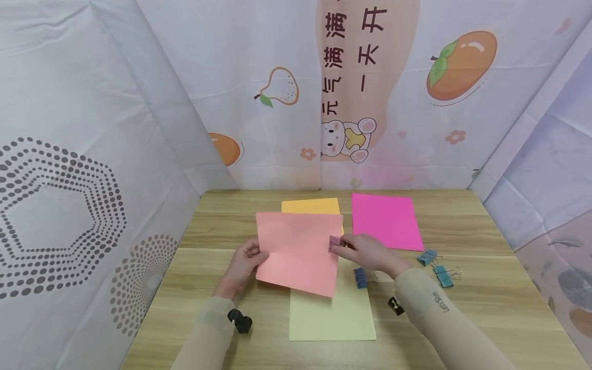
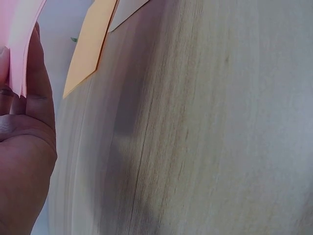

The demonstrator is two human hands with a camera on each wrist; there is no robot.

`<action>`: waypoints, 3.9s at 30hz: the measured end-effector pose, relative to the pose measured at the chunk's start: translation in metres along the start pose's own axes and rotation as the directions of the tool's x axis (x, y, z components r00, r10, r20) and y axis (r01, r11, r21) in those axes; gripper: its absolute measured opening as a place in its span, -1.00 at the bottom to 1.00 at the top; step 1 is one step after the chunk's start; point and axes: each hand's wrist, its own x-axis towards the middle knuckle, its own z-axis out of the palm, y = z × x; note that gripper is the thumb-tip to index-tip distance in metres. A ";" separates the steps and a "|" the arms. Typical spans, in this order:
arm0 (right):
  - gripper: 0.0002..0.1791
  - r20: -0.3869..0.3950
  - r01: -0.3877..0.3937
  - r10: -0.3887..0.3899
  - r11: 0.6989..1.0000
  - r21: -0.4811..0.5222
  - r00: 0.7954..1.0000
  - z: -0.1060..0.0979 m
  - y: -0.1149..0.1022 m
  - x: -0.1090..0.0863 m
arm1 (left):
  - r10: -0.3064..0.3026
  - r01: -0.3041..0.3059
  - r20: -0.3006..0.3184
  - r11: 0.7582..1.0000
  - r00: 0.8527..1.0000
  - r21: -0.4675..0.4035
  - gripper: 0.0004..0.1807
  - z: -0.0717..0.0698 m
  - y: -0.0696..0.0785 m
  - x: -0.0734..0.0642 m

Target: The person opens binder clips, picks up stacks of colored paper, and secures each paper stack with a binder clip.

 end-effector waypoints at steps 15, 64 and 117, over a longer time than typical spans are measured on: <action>-0.53 0.014 -0.058 0.058 0.997 0.057 0.998 0.002 0.005 0.001 | 0.016 -0.016 -0.018 1.000 1.000 0.003 -0.82 0.001 0.003 -0.001; -0.49 -0.130 -0.132 0.129 0.991 -0.016 0.983 -0.019 0.079 -0.068 | -0.058 0.057 -0.250 0.998 0.967 -0.011 -0.83 -0.071 0.007 -0.013; -0.56 -0.157 -0.181 0.174 0.983 -0.035 0.972 -0.020 0.104 -0.104 | -0.111 0.216 -0.510 0.965 0.853 0.151 -0.39 -0.112 0.029 -0.005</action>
